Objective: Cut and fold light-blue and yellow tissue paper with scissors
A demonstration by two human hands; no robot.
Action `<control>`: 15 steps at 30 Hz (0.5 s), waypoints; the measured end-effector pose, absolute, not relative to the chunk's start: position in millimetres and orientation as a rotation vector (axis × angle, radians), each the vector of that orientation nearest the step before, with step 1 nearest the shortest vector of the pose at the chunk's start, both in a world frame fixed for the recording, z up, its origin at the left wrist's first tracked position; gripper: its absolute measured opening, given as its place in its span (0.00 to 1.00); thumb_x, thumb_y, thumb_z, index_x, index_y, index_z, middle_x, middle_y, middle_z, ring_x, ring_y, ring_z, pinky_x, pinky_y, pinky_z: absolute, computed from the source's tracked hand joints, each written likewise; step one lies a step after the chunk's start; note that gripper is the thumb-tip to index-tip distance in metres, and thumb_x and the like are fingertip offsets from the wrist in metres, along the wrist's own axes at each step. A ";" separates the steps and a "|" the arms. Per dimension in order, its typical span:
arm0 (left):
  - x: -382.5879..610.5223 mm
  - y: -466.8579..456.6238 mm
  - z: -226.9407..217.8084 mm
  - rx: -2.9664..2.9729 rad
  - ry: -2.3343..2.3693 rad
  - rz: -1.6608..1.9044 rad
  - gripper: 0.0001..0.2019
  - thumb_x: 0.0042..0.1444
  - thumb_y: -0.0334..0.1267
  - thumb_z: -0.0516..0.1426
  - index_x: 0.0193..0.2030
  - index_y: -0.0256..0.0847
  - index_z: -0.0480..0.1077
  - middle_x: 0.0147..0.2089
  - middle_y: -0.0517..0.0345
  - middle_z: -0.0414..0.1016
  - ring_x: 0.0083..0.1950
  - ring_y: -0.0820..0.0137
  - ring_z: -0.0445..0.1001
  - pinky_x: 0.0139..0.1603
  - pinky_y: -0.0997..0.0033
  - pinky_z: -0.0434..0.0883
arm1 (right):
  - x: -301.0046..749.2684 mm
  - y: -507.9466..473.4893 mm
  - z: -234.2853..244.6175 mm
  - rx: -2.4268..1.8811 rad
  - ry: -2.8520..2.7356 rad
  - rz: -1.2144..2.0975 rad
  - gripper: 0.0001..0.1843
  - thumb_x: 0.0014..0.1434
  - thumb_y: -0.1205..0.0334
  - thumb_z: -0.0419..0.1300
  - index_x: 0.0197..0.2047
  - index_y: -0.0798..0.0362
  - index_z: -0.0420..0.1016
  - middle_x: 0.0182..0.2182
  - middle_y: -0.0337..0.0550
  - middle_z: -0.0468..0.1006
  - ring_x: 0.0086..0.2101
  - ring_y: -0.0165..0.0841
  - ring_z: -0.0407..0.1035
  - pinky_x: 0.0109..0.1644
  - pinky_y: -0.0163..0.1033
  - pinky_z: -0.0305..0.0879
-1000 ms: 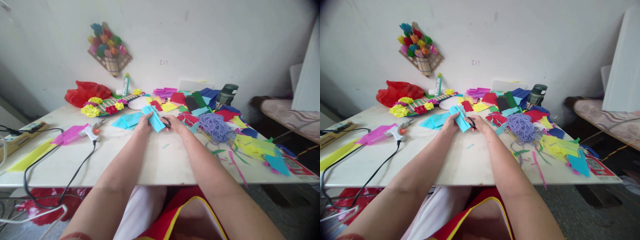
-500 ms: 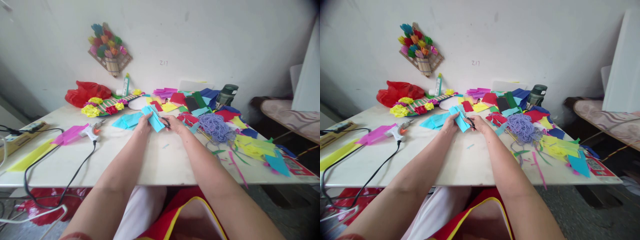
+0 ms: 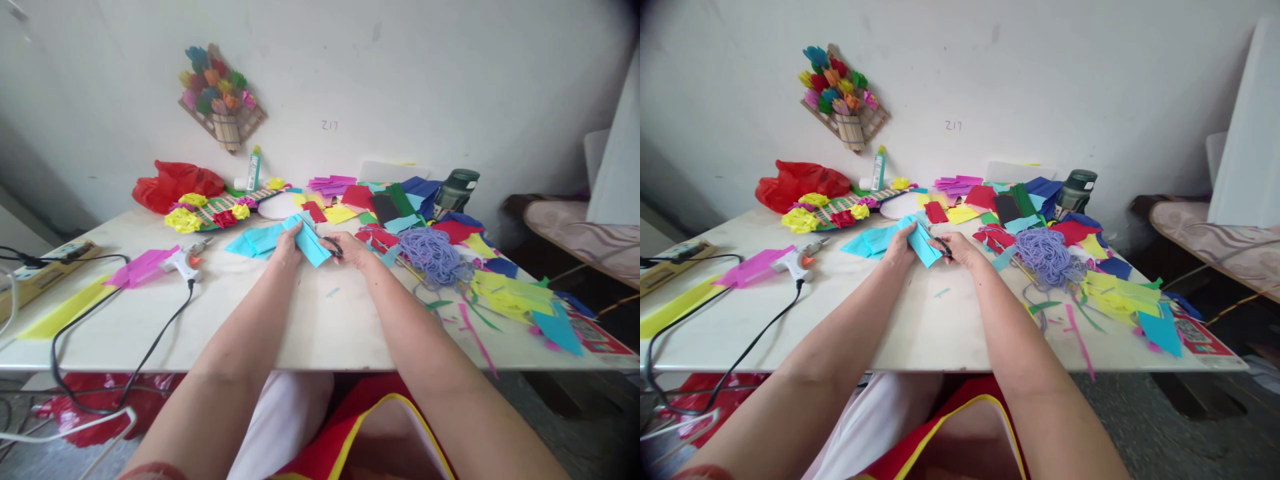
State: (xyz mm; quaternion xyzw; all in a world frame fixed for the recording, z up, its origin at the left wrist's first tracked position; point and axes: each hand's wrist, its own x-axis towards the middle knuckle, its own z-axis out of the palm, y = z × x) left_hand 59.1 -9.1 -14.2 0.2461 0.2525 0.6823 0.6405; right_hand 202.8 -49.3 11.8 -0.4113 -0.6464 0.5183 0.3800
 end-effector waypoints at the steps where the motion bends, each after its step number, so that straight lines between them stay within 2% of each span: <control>1: 58.9 -8.7 -14.5 0.558 0.581 1.557 0.08 0.45 0.30 0.60 0.34 0.36 0.70 0.29 0.54 0.76 0.34 0.64 0.76 0.46 0.61 0.72 | 203.2 -49.0 11.4 -1.048 -1.650 1.328 0.18 0.46 0.52 0.64 0.21 0.55 0.61 0.12 0.29 0.60 0.11 0.20 0.54 0.12 0.28 0.49; 9: 57.9 -7.9 -16.3 0.596 0.559 1.557 0.08 0.43 0.29 0.61 0.33 0.35 0.70 0.28 0.55 0.76 0.30 0.67 0.76 0.44 0.62 0.73 | 206.6 -47.6 10.3 -1.030 -1.652 1.350 0.21 0.43 0.47 0.65 0.22 0.55 0.62 0.12 0.30 0.62 0.11 0.21 0.57 0.11 0.27 0.42; 15: 58.7 -6.6 -17.8 0.613 0.575 1.511 0.09 0.43 0.30 0.61 0.34 0.34 0.70 0.27 0.54 0.76 0.30 0.66 0.76 0.43 0.62 0.73 | 206.0 -47.5 9.9 -1.061 -1.648 1.351 0.20 0.45 0.47 0.64 0.23 0.55 0.63 0.12 0.30 0.63 0.10 0.21 0.57 0.10 0.28 0.44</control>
